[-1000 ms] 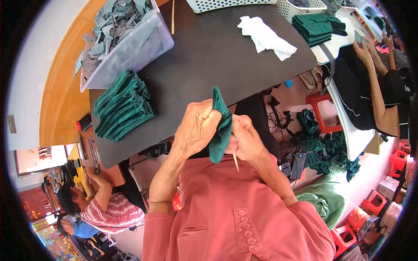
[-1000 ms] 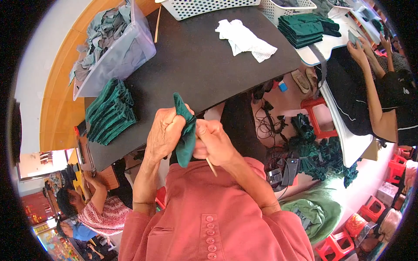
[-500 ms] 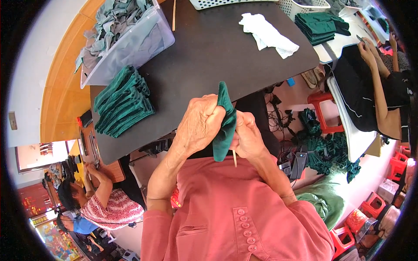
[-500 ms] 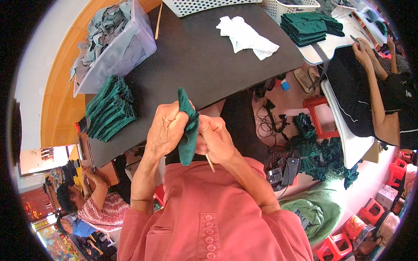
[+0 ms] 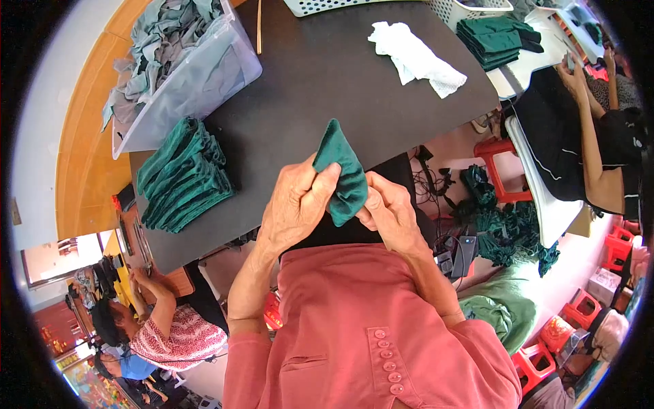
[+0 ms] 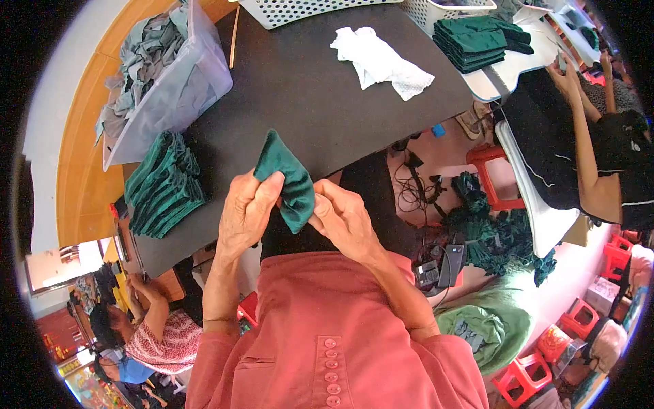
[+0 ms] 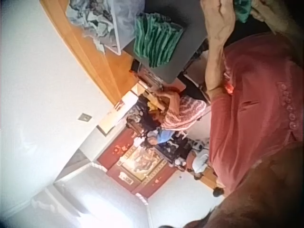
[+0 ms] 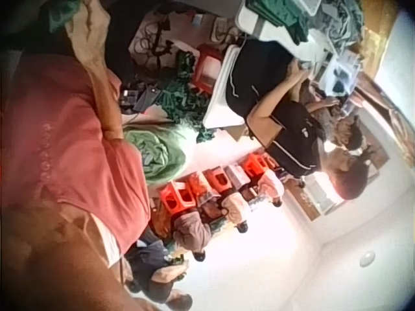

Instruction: Turning sewn fabric strips inside out using a wooden stick as a turning tool.

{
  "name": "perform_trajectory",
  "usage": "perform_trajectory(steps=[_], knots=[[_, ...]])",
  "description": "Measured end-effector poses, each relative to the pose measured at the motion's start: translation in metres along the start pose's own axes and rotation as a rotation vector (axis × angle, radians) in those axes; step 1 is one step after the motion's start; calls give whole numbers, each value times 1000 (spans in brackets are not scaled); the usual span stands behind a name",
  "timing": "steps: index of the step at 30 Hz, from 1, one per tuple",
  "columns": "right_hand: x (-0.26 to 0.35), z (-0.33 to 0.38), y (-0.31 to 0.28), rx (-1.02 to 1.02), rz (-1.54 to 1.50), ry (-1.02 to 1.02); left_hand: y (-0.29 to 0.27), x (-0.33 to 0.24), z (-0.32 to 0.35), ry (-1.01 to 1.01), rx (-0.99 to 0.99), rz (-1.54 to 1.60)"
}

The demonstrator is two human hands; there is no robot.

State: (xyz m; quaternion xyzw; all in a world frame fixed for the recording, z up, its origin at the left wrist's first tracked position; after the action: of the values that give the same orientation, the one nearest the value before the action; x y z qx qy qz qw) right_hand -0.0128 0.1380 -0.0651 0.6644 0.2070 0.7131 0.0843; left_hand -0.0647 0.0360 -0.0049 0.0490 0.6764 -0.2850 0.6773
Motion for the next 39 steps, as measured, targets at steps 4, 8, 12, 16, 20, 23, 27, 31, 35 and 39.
perform_trajectory(steps=[4,8,12,16,20,23,27,31,35,39], knots=[[5,-2,-3,-58,137,-54,-2,-7,-5,121,-44,30],[9,-4,-1,-59,220,-117,-19,-22,-13,104,-191,68],[10,-6,-1,-80,222,-108,-14,-15,-15,111,-61,-72],[7,-7,-5,-88,254,-140,-10,-12,-13,129,-92,84],[9,-8,-7,-96,279,-144,-3,7,-11,-30,12,97],[10,-6,-4,-101,310,-176,1,18,-7,-51,51,-32],[22,-7,-3,-103,353,-242,-1,20,-8,-97,25,-145],[46,-2,-12,-342,673,-419,7,-3,-13,-175,-5,97],[47,3,-12,-388,695,-487,11,1,-14,-102,12,-13],[-23,1,2,-10,-477,90,13,-2,-16,86,3,-155]])
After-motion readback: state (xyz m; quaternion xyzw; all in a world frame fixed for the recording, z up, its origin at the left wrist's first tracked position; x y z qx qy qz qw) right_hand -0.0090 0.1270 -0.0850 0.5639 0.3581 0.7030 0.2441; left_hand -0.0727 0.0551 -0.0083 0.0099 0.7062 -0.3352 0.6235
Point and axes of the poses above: each hand's wrist, its own z-axis away from the middle knuckle, its own y-axis out of the palm, x = y × z, the point moved 9 cm from there along -z, towards the middle knuckle
